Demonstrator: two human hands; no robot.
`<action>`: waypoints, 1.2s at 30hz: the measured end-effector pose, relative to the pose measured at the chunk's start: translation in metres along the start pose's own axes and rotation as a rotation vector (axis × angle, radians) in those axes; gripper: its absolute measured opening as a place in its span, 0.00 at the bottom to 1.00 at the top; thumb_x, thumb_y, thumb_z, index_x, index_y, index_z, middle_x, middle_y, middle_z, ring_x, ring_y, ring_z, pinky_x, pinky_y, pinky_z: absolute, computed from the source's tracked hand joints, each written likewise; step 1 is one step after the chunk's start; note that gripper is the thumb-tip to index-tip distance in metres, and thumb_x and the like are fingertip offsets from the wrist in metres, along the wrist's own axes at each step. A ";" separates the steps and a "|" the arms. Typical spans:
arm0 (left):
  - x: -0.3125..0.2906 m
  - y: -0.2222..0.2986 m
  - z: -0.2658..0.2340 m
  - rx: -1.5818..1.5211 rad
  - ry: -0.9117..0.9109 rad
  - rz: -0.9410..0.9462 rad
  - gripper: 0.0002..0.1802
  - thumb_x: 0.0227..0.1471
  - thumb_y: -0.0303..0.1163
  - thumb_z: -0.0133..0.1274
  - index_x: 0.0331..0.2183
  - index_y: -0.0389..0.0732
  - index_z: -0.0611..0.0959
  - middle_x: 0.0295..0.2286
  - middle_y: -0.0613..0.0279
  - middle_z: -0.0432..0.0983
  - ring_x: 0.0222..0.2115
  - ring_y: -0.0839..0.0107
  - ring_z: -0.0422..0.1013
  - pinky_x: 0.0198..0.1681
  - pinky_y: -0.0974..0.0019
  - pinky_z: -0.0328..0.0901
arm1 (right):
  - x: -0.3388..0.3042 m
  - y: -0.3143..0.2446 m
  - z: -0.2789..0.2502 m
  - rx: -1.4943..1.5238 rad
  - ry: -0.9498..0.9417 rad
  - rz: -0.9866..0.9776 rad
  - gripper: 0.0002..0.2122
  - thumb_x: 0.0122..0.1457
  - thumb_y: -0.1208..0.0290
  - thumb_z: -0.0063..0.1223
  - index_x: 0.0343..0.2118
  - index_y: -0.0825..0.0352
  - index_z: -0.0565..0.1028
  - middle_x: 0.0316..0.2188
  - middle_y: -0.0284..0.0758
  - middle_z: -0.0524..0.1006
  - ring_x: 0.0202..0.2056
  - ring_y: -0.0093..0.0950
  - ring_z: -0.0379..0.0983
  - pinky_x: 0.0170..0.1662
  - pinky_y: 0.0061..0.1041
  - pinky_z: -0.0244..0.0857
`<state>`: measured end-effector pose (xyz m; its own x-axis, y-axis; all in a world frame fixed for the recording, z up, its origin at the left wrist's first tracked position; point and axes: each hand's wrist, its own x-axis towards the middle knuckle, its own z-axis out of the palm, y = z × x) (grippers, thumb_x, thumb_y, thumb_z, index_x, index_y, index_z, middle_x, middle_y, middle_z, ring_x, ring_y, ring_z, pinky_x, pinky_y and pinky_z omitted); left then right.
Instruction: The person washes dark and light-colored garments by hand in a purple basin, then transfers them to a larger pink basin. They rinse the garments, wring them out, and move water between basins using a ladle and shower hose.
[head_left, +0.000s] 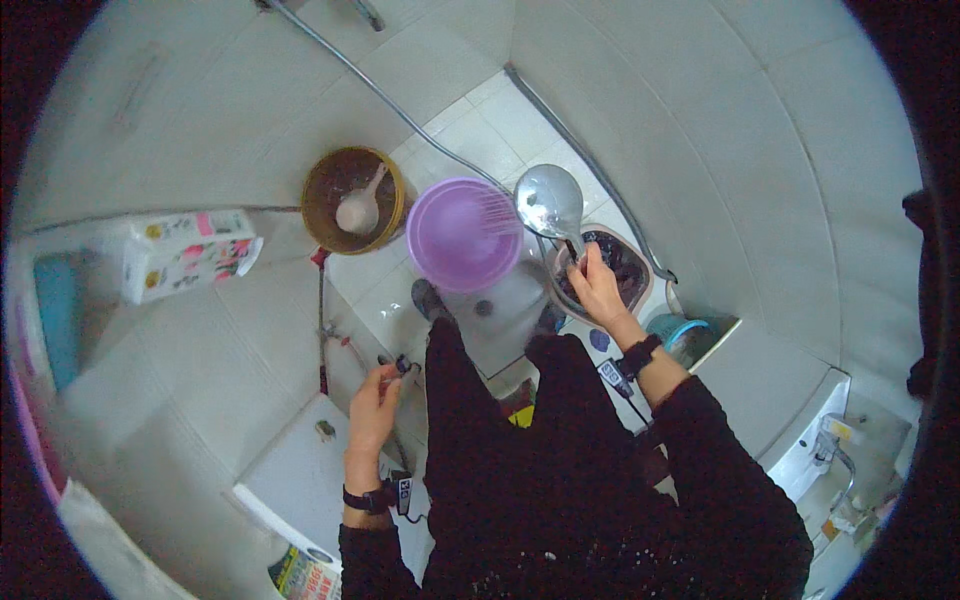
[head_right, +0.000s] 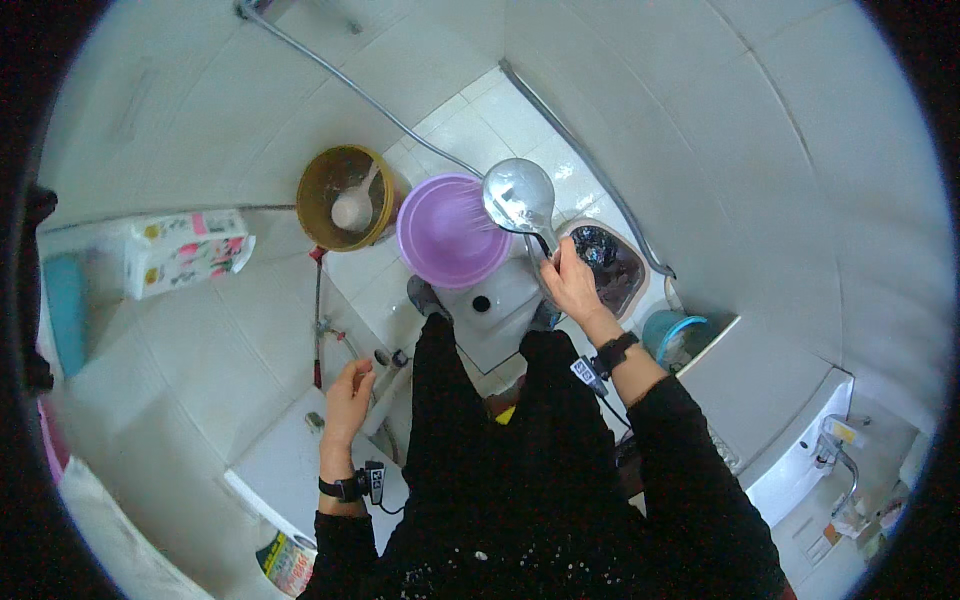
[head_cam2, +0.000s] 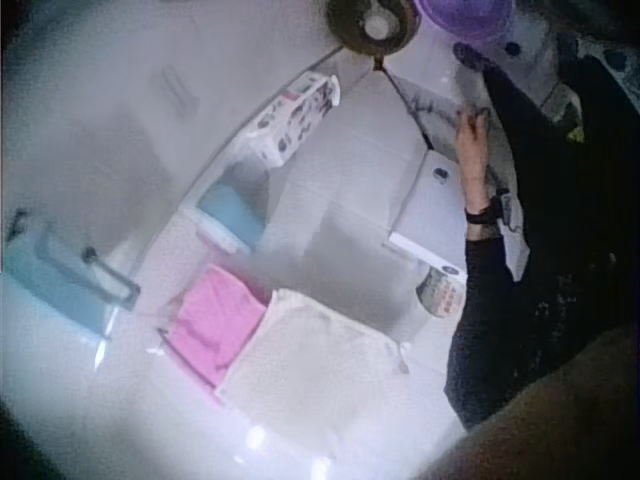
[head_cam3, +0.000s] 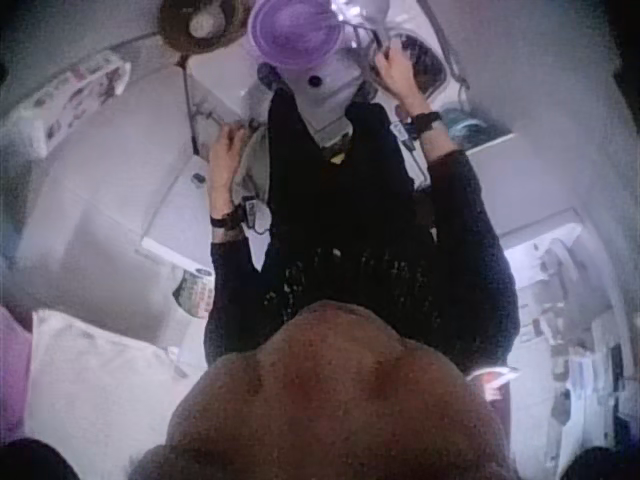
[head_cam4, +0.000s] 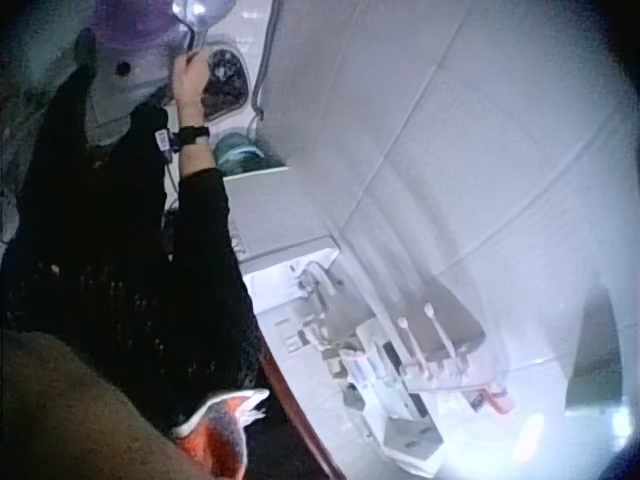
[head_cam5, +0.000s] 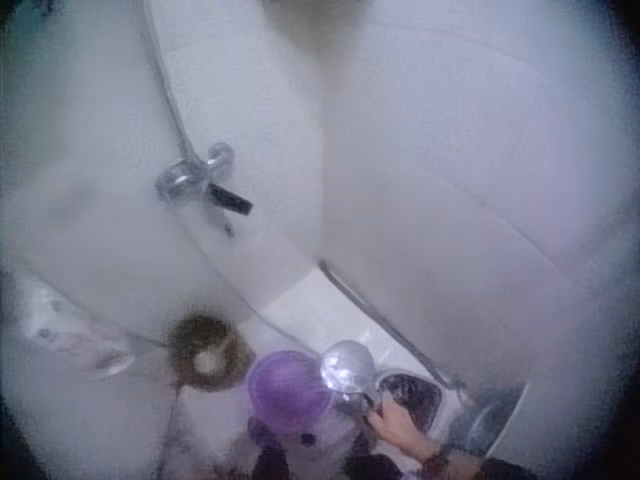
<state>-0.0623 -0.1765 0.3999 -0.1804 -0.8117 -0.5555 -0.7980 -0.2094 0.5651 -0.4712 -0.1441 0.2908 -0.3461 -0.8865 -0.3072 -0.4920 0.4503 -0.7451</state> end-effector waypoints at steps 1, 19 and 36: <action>-0.012 -0.004 -0.006 0.009 0.005 -0.016 0.15 0.56 0.33 0.53 0.45 0.40 0.78 0.36 0.51 0.80 0.36 0.59 0.77 0.39 0.62 0.70 | 0.000 -0.007 -0.001 -0.043 -0.022 -0.002 0.14 0.58 0.65 0.49 0.37 0.68 0.60 0.26 0.50 0.73 0.31 0.52 0.72 0.35 0.47 0.64; -0.099 -0.011 -0.031 0.033 0.233 0.034 0.14 0.55 0.32 0.54 0.43 0.37 0.79 0.35 0.52 0.80 0.35 0.61 0.78 0.39 0.63 0.70 | 0.020 -0.101 -0.059 -0.322 -0.098 -0.272 0.11 0.55 0.67 0.47 0.38 0.66 0.63 0.29 0.49 0.76 0.33 0.50 0.74 0.37 0.45 0.66; -0.096 -0.018 -0.055 -0.016 0.241 0.076 0.17 0.54 0.35 0.55 0.44 0.38 0.79 0.36 0.51 0.80 0.34 0.57 0.78 0.37 0.59 0.70 | 0.010 -0.122 -0.059 -0.332 -0.175 -0.297 0.12 0.55 0.67 0.48 0.39 0.65 0.63 0.29 0.48 0.76 0.32 0.49 0.74 0.36 0.45 0.65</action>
<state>0.0009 -0.1250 0.4764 -0.0958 -0.9315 -0.3509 -0.7779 -0.1499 0.6102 -0.4619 -0.2011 0.4137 -0.0264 -0.9737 -0.2262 -0.7874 0.1597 -0.5955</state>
